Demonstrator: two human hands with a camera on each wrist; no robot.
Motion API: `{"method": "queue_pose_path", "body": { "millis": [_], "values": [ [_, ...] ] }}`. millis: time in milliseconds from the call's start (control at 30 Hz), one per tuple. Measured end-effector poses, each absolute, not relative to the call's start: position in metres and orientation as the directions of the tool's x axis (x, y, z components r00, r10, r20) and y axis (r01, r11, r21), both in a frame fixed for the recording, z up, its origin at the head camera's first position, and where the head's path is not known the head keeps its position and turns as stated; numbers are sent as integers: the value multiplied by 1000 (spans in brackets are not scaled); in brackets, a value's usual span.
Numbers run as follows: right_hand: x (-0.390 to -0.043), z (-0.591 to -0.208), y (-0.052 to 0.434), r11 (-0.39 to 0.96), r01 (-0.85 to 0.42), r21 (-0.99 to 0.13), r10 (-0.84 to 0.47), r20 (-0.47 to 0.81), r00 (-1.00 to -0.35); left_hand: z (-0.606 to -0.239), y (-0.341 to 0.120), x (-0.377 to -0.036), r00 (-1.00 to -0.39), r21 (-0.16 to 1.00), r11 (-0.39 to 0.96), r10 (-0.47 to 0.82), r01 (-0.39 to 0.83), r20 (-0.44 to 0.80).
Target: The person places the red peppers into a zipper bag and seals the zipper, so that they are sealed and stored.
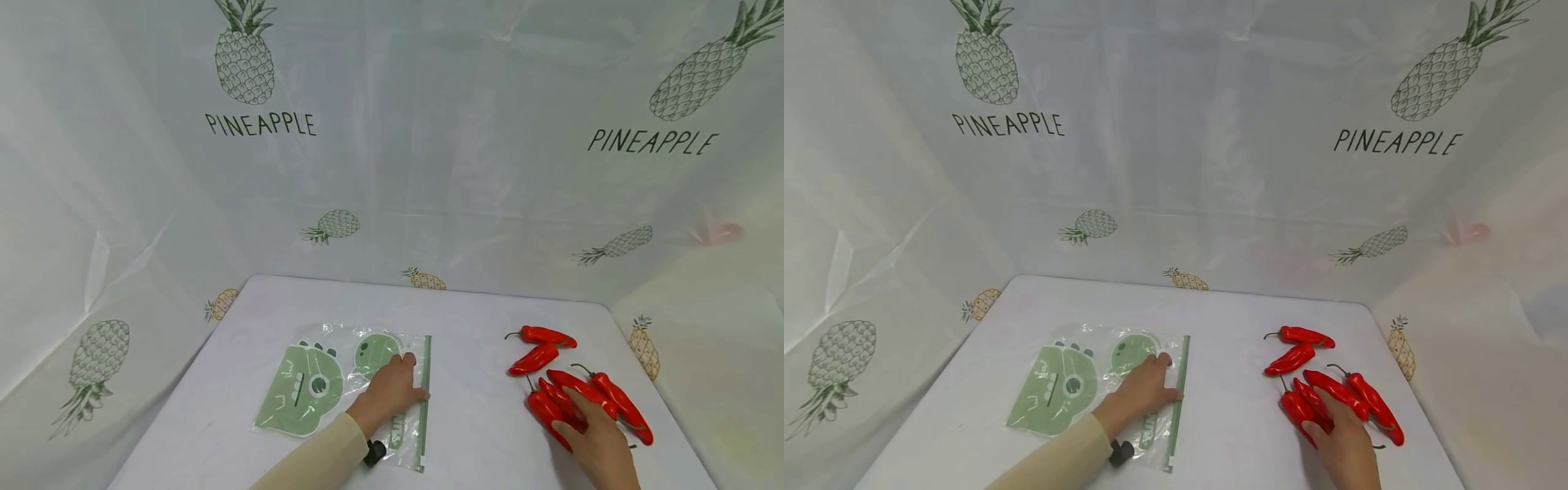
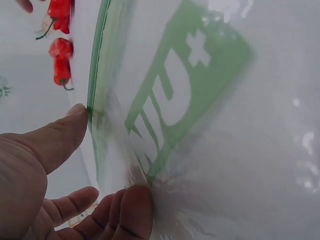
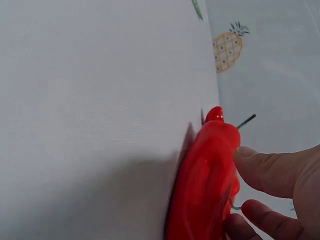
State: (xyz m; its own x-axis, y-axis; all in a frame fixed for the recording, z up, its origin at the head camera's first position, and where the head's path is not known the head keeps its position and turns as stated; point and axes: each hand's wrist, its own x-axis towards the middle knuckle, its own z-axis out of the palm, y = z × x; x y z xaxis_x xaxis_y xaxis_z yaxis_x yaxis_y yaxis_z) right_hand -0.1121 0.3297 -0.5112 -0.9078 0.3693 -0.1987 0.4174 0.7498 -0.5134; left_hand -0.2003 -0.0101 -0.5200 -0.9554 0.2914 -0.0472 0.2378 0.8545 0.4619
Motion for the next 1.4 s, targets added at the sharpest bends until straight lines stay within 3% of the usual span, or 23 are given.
{"method": "queue_pose_path", "body": {
  "millis": [733, 1100, 1400],
  "values": [
    [-134, -528, 319, 694, 420, -585, 320, -273, -907, -527, -3, -205, -968, 458, 869, 242, 187, -64],
    [-143, -525, 317, 655, 431, -620, 306, -305, -902, -528, -11, -215, -963, 543, 829, 237, 132, -127],
    [-146, -525, 316, 650, 430, -626, 304, -304, -903, -537, -19, -216, -967, 620, 762, 254, 188, -19]
  ]
}}
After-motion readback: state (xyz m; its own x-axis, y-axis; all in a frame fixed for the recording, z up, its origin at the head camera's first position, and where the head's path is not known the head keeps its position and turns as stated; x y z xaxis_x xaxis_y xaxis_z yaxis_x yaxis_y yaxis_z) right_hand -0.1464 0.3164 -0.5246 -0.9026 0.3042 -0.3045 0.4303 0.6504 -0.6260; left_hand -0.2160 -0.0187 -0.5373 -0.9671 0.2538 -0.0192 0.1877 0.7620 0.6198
